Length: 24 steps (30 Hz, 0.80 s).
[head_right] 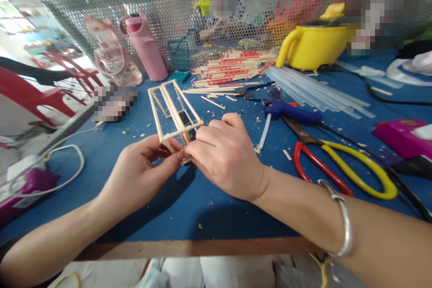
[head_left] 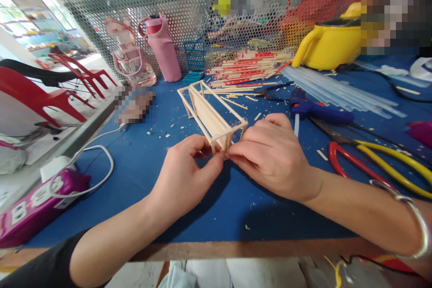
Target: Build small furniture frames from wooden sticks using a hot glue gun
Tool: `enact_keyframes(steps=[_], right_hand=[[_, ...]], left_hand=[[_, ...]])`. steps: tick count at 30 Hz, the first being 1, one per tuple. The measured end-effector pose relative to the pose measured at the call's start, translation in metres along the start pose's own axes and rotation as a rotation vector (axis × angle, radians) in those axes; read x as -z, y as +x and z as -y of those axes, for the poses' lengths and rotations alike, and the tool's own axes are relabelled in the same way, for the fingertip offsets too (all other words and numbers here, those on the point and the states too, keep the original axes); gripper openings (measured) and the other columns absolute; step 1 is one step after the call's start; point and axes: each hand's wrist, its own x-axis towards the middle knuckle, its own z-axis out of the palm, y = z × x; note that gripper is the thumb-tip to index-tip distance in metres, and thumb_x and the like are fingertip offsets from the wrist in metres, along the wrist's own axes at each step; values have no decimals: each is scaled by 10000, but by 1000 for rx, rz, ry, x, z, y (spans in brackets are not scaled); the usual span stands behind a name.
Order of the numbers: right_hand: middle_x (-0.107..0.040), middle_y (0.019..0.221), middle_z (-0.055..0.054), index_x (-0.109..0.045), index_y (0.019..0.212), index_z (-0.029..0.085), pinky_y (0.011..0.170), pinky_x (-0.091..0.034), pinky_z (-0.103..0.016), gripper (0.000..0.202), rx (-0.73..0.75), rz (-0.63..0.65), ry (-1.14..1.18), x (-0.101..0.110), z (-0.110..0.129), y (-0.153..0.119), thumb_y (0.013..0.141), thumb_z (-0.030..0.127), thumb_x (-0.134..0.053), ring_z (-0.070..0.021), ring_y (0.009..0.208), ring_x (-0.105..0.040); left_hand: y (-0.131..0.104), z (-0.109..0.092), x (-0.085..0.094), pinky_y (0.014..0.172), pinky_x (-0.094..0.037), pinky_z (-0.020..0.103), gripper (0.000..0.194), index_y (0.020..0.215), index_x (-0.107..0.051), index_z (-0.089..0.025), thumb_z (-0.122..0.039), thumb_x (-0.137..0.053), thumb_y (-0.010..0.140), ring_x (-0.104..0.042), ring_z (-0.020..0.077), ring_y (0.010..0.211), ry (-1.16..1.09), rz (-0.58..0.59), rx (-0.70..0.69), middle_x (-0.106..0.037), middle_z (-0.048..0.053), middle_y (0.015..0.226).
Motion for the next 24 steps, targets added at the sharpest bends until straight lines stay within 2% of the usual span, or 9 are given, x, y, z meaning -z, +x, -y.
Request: enact_keyframes(steps=[3,5,8,11,21,24], right_hand=[[-584,641,9,-579,722,201,700,-368,-361,126,-18,-21,25,1,2,-1,848,206,-590,-144,624,-508],[-608,721,-12,-544,804,206,710,-406,-374,56,-41,-80,50,3,3,-2,802,168,-585,-172,686,-545],[-630,983,-92,-515,986,200,815,-451,-429,286,-114,-144,74,7,3,-2,726,91,-564,-250,921,-583],[-597,1172,-119,-496,1122,203,965,-412,-486,451,-173,-123,81,10,2,-1,700,46,-511,-298,1122,-547],[-617,1182,-91,-484,1171,231,984,-403,-504,608,-195,-61,108,7,-2,-1,591,48,-461,-305,1154,-545],[-606,1186,-98,-474,1180,216,996,-398,-491,636,-204,-44,122,7,-2,-1,567,46,-463,-302,1164,-535]], left_hand=[[0,1,-2,677,-499,289,140,825,-649,-177,-303,-588,824,-621,170,741,10,-21,-12,-685,30,791],[-1,1,-2,670,-497,284,134,814,-647,-181,-301,-588,824,-619,167,733,9,-35,-21,-682,28,781],[-2,0,-2,670,-494,284,141,828,-650,-182,-305,-580,830,-615,163,729,17,-38,-17,-680,28,787],[-2,1,-3,674,-491,290,153,837,-650,-181,-314,-574,837,-608,161,726,20,-29,-8,-677,25,789],[-1,-2,2,738,-488,314,158,894,-657,-184,-297,-635,785,-621,172,778,22,-8,0,-700,21,875],[-1,-1,4,763,-492,326,206,917,-650,-190,-341,-665,776,-628,181,802,4,17,11,-700,25,907]])
